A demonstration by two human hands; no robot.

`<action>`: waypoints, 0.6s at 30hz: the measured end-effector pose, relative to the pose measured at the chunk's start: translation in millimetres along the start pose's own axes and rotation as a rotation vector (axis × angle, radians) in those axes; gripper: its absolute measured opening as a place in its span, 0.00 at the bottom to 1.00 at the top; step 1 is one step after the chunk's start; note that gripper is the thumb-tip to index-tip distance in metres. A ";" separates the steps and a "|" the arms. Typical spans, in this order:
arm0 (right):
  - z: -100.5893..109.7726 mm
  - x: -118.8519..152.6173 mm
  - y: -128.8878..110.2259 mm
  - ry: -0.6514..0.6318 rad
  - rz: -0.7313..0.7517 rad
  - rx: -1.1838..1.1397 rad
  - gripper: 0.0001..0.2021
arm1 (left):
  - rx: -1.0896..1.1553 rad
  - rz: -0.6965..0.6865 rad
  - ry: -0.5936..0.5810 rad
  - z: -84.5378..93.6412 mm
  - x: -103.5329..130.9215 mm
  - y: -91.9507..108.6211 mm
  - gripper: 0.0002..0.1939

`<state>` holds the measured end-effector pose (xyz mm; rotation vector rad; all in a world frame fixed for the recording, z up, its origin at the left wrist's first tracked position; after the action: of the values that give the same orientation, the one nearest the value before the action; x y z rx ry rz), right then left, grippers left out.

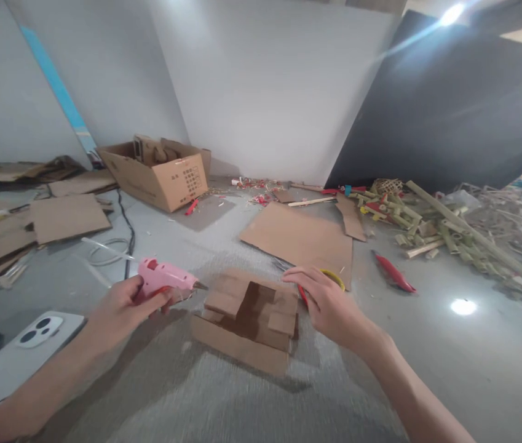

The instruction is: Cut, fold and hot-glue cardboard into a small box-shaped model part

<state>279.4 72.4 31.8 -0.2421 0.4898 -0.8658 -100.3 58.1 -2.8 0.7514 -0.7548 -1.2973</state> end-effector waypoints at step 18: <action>-33.0 -87.8 -38.1 -0.357 0.310 0.051 0.30 | 0.043 -0.033 0.115 4.7 5.9 16.5 0.21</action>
<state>189.3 116.4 45.9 -0.2596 0.1647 -0.5161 -94.5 53.9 13.8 0.8685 -0.6822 -1.2596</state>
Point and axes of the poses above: each hand's wrist, its own x-axis away from the middle knuckle, its own z-axis out of the back of the hand, y = z × x, the point moved 1 cm from there along -x, towards the middle knuckle
